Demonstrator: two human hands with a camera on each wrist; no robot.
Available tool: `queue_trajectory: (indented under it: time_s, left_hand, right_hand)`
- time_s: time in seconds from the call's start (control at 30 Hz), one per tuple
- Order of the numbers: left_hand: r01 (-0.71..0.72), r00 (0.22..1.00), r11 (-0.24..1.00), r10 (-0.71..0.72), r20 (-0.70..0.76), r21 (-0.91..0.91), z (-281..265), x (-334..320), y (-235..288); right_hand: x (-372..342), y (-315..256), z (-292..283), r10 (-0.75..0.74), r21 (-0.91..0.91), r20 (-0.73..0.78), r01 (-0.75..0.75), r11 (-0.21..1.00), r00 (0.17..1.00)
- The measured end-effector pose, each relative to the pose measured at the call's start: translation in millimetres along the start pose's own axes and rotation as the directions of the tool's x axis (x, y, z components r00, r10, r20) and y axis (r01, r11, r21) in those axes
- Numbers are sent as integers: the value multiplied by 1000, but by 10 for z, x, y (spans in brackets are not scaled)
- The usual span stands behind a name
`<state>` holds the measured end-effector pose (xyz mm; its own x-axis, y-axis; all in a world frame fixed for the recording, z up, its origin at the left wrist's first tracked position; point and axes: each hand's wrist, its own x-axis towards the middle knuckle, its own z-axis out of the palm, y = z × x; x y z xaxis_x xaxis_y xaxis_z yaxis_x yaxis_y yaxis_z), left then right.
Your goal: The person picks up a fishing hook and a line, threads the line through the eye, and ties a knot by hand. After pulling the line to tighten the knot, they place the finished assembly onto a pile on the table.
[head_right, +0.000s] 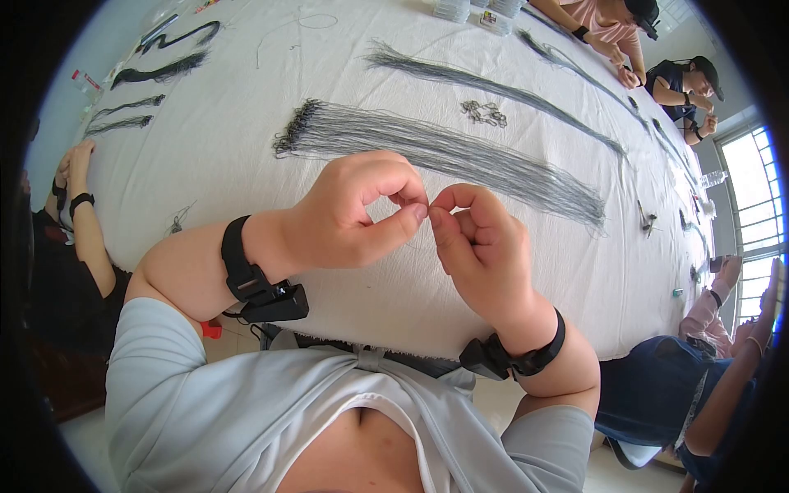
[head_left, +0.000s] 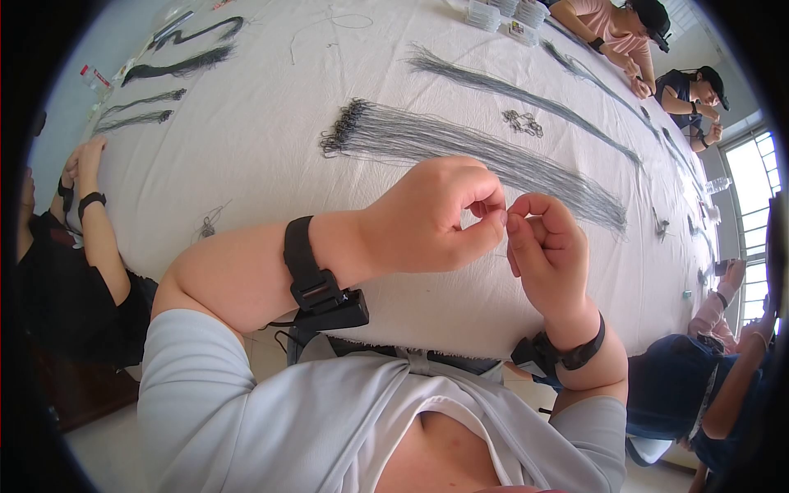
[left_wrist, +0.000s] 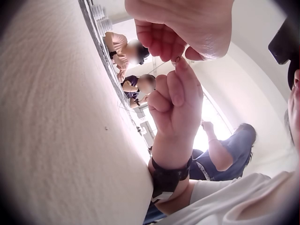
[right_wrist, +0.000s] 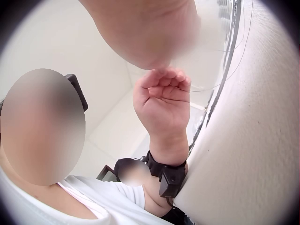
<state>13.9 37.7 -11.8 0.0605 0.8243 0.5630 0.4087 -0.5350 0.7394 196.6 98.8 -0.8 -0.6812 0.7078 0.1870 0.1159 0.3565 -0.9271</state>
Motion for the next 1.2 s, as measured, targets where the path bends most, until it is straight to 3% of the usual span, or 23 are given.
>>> queue_trajectory:
  time_s: [0.37, 0.77, 1.2]
  left_hand:
    - [-136, 990, 983, 138, -3, 124, 9, 21, -18]
    - [-190, 980, 977, 194, -42, 93, 18, 14, -26]
    - [-317, 929, 926, 346, -130, 205, 49, 27, -78]
  right_hand:
    - [-4, 13, -8, -18, 20, -11, 18, 1000, 1000]
    - [-18, -16, 1, 3, 36, -3, -3, 999, 1000]
    - [20, -18, 18, 21, 72, -22, -20, 997, 1000]
